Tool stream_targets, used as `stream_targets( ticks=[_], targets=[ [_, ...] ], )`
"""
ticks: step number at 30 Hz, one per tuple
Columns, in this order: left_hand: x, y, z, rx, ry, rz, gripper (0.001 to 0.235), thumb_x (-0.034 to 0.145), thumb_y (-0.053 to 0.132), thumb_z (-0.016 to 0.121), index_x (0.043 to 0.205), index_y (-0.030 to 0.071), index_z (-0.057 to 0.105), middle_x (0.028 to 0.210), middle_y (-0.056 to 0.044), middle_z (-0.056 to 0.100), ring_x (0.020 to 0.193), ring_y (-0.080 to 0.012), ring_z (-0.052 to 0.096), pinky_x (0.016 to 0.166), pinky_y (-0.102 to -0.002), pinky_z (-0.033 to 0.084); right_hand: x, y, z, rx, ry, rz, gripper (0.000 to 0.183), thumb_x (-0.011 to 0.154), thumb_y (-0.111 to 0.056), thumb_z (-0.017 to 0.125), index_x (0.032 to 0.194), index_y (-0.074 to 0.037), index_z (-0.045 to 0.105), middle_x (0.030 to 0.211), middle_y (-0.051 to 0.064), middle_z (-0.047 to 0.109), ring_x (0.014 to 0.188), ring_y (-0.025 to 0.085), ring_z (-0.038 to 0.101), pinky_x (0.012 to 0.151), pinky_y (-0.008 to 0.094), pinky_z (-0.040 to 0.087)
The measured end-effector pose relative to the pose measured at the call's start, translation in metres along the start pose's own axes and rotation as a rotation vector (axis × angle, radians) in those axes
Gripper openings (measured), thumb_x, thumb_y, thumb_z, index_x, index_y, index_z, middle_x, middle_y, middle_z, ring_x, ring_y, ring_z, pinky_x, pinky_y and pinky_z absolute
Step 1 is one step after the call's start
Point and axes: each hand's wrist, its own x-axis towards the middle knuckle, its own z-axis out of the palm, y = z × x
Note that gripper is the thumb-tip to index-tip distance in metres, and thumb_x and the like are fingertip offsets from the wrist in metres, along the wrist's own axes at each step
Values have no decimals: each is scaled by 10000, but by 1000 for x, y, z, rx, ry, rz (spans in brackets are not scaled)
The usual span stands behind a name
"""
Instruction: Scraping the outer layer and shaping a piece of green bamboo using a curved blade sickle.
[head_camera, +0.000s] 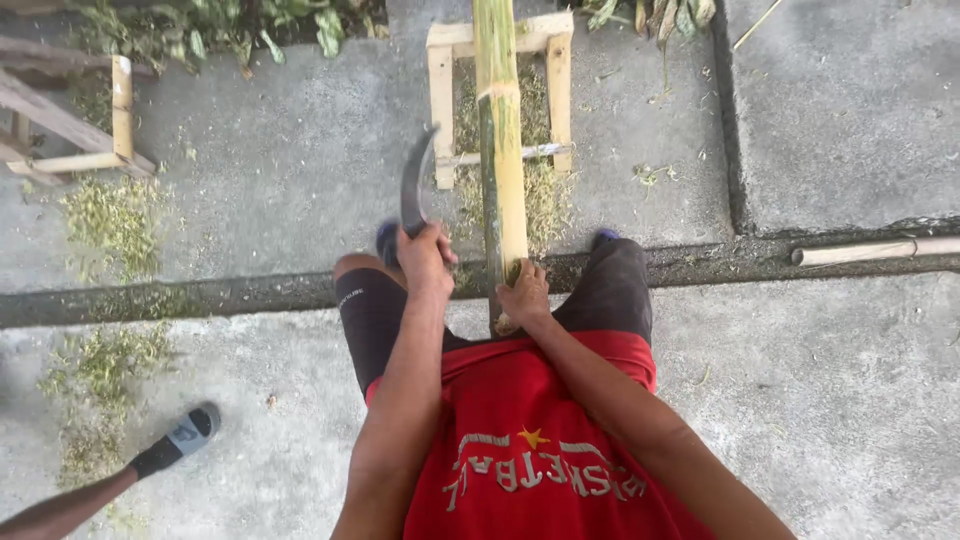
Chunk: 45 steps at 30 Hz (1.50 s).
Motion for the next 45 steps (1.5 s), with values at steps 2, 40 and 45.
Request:
stream_targets(
  ticks=[2, 40, 45],
  targets=[
    [7, -27, -4, -95, 61, -250, 212, 881, 13, 619, 1022, 140, 526, 684, -3, 568, 497, -135, 498, 439, -321, 403, 1, -12, -12, 55, -11, 90, 856, 836, -299, 747, 1517, -39, 298, 1466, 265, 383, 1365, 459, 400, 1154, 506, 368],
    [47, -137, -4, 240, 5, -796, 332, 973, 287, 572, 1197, 53, 645, 1015, -111, 680, 896, -217, 633, 740, -385, 516, 60, -59, -20, 308, 62, 196, 955, 677, -426, 910, 1371, 9, 418, 1193, 179, 629, 1086, 293, 655, 940, 401, 538],
    [49, -133, 3, 182, 18, -809, 305, 991, 241, 548, 1201, 35, 628, 1068, -147, 692, 953, -238, 666, 822, -395, 545, 73, -55, -22, 415, 3, 273, 1076, 631, -330, 938, 1444, -6, 313, 1208, 151, 656, 1098, 258, 679, 942, 364, 576]
  ],
)
